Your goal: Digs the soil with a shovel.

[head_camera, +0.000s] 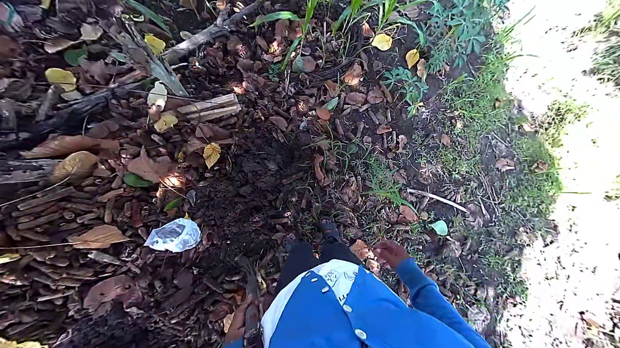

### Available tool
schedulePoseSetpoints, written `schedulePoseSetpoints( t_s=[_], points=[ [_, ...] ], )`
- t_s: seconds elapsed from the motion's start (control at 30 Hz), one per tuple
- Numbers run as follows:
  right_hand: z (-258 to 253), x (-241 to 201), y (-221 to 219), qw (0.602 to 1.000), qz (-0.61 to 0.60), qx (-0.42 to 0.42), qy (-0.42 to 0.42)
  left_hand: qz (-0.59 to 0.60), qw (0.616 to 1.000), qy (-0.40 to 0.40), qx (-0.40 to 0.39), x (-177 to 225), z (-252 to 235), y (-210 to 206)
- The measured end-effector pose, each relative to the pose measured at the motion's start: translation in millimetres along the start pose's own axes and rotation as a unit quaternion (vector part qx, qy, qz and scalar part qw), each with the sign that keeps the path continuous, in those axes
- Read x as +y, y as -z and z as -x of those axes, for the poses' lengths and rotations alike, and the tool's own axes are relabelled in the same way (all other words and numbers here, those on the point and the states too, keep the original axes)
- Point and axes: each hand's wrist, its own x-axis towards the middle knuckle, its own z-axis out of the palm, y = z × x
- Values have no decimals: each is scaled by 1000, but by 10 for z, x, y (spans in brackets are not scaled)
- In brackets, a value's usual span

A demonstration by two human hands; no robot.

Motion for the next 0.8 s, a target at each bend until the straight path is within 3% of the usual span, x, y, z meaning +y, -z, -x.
schedulePoseSetpoints(
  t_s=[0.13, 0.17, 0.2, 0.23, 0.33, 0.43, 0.53, 0.67, 0.8],
  points=[
    [71, -832, -467, 971, 47, -117, 203, 29, 998, 52, 35, 248, 265, -242],
    [72, -1044, -613, 955, 64, -145, 251, 16, 998, 55, -15, 349, 346, -259],
    [120, -1279, -761, 938, 86, -179, 284, 39, 990, -36, -134, 255, 219, -143],
    [211, -1519, -912, 921, 108, -217, 306, 23, 988, -83, -132, 282, 244, -250],
    [520, -1979, -1378, 867, 127, -308, 371, -106, 984, -146, -8, 586, 710, -749],
    [663, -2062, -1760, 821, 162, -339, 430, -61, 992, -106, 23, 624, 665, -878],
    [714, -2053, -1937, 810, 234, -355, 403, 8, 996, -90, 24, 498, 642, -930],
    [746, -2099, -1971, 804, 346, -348, 336, 93, 994, -36, 36, 308, 243, -872],
    [735, -2257, -1972, 803, 418, -314, 286, 64, 996, -41, 39, 378, 218, -1002]
  ],
)
